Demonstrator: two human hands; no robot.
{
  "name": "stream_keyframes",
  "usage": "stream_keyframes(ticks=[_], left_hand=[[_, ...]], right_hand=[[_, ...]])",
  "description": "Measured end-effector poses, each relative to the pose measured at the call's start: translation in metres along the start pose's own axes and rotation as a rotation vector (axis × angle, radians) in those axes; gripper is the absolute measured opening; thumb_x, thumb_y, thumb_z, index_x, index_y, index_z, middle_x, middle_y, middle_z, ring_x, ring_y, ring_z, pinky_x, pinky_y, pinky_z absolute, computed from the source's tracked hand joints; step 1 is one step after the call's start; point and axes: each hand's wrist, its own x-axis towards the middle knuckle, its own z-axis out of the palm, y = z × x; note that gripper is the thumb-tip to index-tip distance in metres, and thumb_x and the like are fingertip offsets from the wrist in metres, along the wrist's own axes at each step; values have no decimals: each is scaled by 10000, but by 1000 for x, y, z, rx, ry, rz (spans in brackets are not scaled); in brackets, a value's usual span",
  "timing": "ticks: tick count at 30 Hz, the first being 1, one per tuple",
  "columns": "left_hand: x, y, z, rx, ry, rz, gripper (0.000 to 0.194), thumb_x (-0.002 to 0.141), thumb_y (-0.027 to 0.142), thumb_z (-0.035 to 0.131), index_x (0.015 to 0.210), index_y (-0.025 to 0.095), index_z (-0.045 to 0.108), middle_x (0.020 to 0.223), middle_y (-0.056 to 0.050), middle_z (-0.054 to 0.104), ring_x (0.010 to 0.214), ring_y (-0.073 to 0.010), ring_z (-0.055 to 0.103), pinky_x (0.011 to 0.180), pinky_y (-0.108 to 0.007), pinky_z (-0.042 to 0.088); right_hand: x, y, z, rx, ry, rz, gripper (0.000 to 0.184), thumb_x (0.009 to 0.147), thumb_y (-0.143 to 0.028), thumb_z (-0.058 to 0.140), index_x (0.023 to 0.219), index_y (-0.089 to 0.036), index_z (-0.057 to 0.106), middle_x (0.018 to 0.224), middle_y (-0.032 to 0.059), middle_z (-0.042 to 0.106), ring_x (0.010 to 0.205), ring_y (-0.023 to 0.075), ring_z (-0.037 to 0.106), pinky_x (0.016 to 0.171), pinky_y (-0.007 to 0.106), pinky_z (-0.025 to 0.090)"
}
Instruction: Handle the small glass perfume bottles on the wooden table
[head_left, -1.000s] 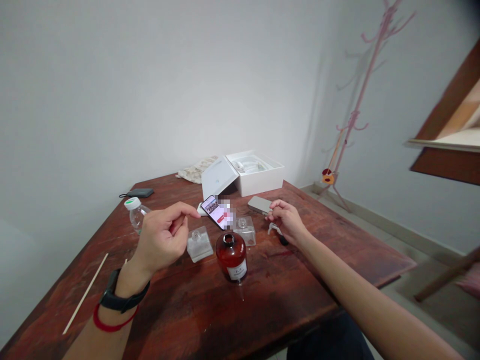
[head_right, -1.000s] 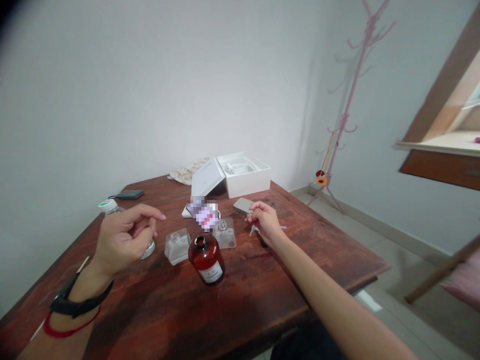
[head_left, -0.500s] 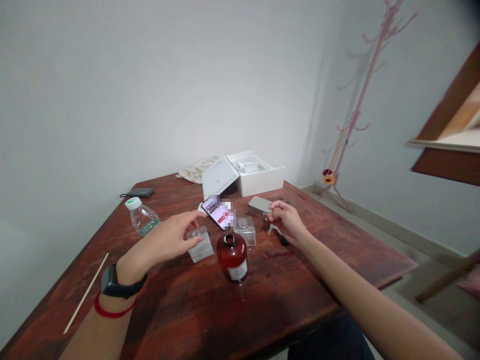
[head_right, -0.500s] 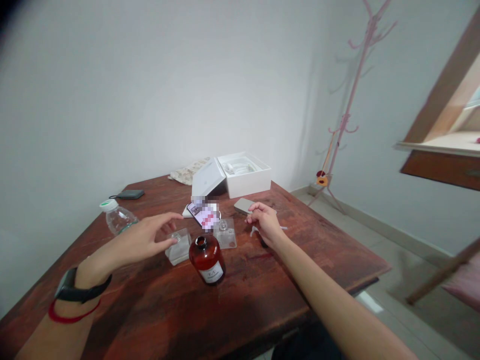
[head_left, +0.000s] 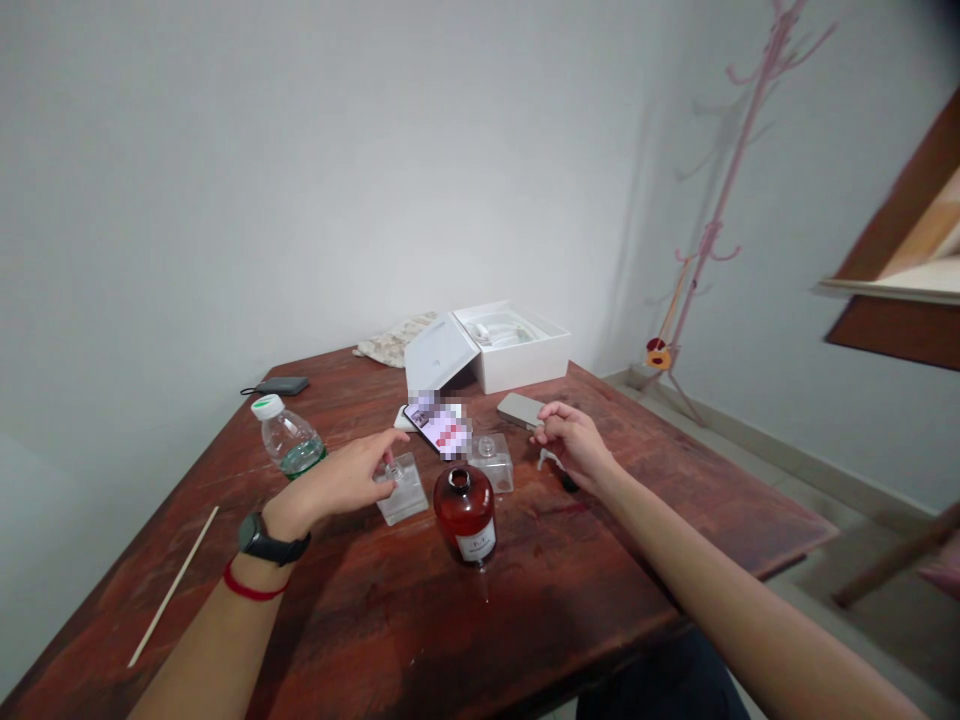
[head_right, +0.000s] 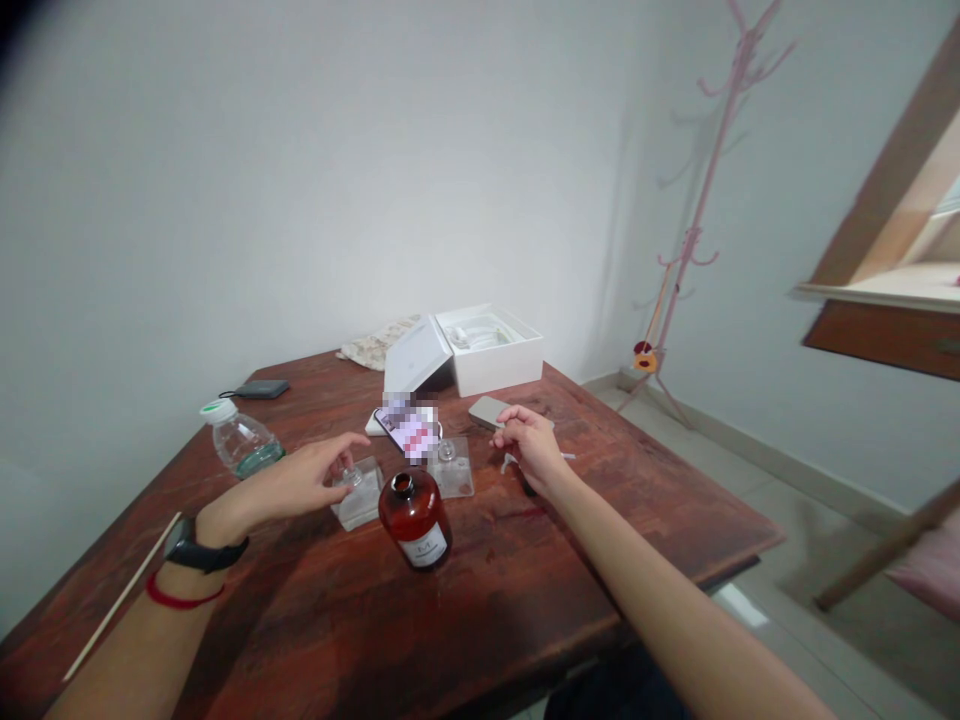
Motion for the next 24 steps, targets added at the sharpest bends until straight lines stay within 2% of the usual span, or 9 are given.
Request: stream_keyframes(ticks=[11, 24], left_hand=[[6, 1, 1, -16, 10, -7, 588, 774, 267, 611, 1358, 194, 601, 944, -41, 709, 785, -257, 686, 688, -319, 478], [4, -1, 1, -43, 16, 0, 595, 794, 288, 615, 1383, 215, 581, 977, -39, 723, 770, -240, 686, 686, -309, 488]], right_hand=[[1, 1, -1, 5, 17, -6, 258, 501, -116, 693, 720, -242, 642, 473, -72, 580, 489, 140, 547, 608, 311, 563], [1, 2, -2, 10, 40, -23, 256, 497, -123, 700, 720, -237, 646, 470, -71, 582, 485, 134, 545, 578, 287, 541]])
